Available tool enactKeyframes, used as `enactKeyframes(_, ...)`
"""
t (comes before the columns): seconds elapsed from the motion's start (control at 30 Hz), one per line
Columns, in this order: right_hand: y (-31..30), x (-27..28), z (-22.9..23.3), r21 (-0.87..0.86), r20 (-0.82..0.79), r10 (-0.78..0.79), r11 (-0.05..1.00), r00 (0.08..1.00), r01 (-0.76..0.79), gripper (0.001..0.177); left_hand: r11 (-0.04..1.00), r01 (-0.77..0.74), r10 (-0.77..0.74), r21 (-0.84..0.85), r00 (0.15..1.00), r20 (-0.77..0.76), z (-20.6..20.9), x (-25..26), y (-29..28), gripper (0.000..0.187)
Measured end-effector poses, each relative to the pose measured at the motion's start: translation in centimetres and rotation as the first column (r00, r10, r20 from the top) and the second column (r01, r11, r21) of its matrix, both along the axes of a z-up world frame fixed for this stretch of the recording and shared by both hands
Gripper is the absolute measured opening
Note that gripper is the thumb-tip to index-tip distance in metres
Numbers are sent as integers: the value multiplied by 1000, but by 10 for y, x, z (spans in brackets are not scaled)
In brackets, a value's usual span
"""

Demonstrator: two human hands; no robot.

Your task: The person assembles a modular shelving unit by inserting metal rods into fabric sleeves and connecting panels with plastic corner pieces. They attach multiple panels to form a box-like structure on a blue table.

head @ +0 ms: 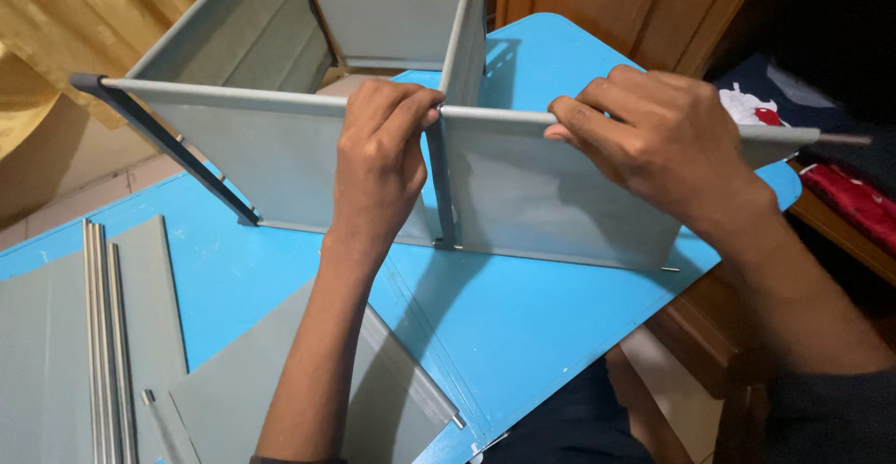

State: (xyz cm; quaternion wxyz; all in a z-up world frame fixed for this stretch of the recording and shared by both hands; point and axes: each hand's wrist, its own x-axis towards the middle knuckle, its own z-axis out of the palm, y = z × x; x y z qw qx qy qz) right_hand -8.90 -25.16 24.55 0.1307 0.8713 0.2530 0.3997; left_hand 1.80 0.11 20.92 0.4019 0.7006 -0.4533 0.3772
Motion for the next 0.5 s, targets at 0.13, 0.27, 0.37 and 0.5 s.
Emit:
enactKeyframes(0.13, -1, 2, 4, -39, -4, -4, 999, 1000, 4, 25, 1000, 5, -5, 0, 1000, 5, -1, 2, 1, 14)
enactKeyframes(0.27, -3, 6, 6, -77, -21, -27, 997, 999, 25, 27, 1000, 5, -5, -2, 1000, 22, -1, 3, 0, 13)
enactKeyframes(0.37, -6, 9, 6, -74, -39, -15, 997, 999, 12, 27, 1000, 8, -8, 2, 1000, 22, -3, 4, 0, 12)
enactKeyframes(0.5, -7, 9, 4, -56, -57, -7, 998, 998, 3, 25, 1000, 22, -22, 4, 999, 34, -4, 7, 2, 13)
